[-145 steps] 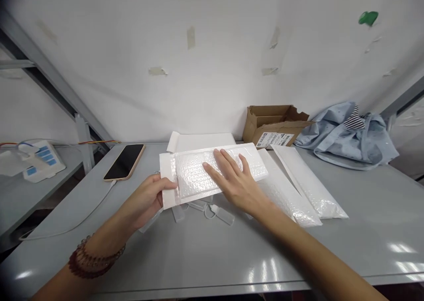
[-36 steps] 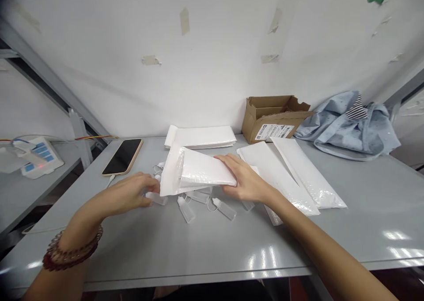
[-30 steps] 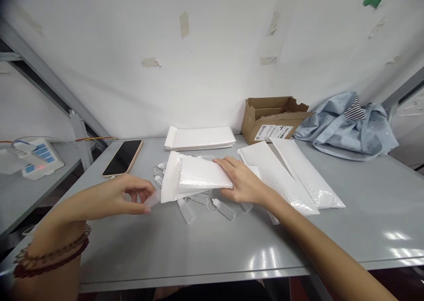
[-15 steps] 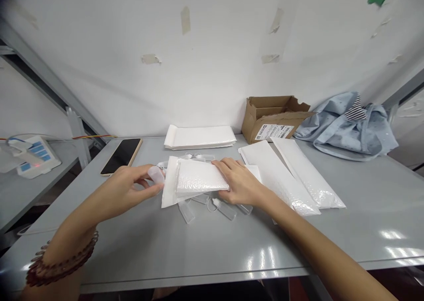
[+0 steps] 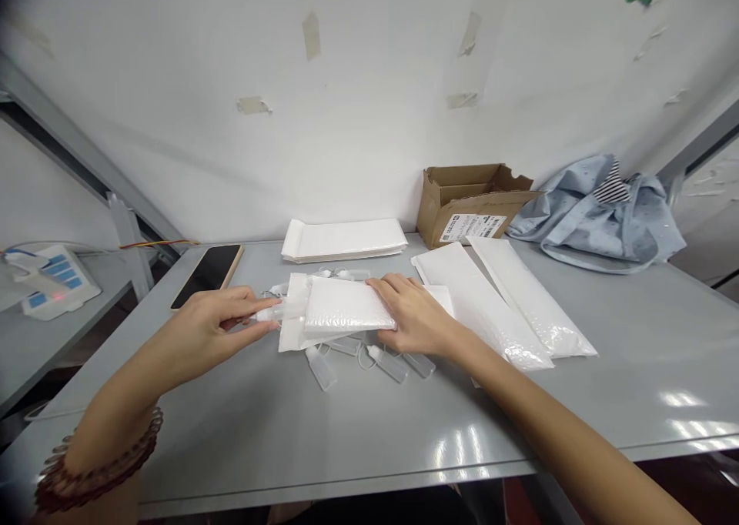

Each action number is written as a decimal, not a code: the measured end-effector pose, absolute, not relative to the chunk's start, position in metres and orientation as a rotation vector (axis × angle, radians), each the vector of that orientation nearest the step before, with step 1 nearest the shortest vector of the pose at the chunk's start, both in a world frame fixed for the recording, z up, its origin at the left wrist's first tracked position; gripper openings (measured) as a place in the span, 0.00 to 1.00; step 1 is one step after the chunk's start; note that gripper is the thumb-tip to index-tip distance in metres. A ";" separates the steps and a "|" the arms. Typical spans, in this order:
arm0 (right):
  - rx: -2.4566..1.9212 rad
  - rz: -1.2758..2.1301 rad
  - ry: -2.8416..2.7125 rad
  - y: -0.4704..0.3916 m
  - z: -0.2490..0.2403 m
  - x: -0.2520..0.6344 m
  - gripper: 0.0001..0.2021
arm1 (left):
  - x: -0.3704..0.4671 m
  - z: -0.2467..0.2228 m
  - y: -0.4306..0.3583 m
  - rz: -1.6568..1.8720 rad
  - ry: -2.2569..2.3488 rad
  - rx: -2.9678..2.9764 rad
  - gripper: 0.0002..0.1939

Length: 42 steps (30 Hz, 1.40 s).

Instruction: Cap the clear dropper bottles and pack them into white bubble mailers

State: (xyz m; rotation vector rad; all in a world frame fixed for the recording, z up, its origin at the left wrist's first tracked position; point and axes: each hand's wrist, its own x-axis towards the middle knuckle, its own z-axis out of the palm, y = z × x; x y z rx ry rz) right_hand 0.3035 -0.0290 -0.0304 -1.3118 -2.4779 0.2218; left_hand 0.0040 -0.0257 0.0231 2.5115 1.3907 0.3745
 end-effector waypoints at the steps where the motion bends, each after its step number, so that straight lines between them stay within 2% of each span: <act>1: -1.311 0.221 -2.477 -0.029 -0.031 0.303 0.33 | 0.003 0.021 -0.025 0.375 1.413 2.525 0.13; 4: -1.301 0.223 -2.480 -0.030 -0.030 0.302 0.33 | 0.008 0.013 -0.025 0.470 1.327 2.636 0.14; 7: -1.261 0.225 -2.483 -0.032 -0.029 0.298 0.33 | 0.022 0.004 -0.026 0.649 1.167 2.774 0.11; 10: -1.216 0.192 -2.470 -0.035 -0.029 0.294 0.33 | 0.038 -0.001 -0.029 0.769 1.081 2.742 0.16; 12: -1.198 0.166 -2.460 -0.036 -0.028 0.294 0.32 | 0.044 0.000 -0.031 0.822 1.003 2.609 0.17; 15: -1.184 0.181 -2.427 -0.035 -0.025 0.298 0.33 | 0.043 0.009 -0.035 0.924 0.980 2.285 0.10; 19: -1.196 0.171 -2.275 -0.031 -0.018 0.310 0.34 | 0.027 0.023 -0.031 1.327 1.358 1.856 0.08; 21: -1.212 0.168 -2.190 -0.028 -0.015 0.315 0.33 | 0.016 0.023 -0.024 1.246 1.577 1.860 0.10; 23: -1.224 0.182 -2.150 -0.027 -0.014 0.317 0.32 | 0.007 0.019 -0.016 0.797 1.683 2.071 0.11; 26: -1.223 0.226 -2.173 -0.025 -0.015 0.316 0.32 | 0.003 0.005 -0.008 0.290 1.544 2.336 0.14; 29: -1.222 0.266 -2.177 -0.025 -0.016 0.316 0.32 | 0.006 -0.007 -0.007 0.112 1.518 2.409 0.18; 32: -1.213 0.292 -2.202 -0.025 -0.017 0.318 0.33 | 0.009 -0.011 -0.010 0.063 1.507 2.425 0.17; 35: -1.178 0.292 -2.222 -0.025 -0.020 0.318 0.34 | 0.006 0.001 -0.014 0.132 1.465 2.421 0.10; 37: -1.170 0.288 -2.241 -0.025 -0.021 0.316 0.34 | 0.001 0.014 -0.017 0.252 1.393 2.346 0.07; 42: -1.198 0.230 -2.314 -0.027 -0.024 0.309 0.36 | -0.008 0.038 -0.025 0.667 1.246 1.920 0.08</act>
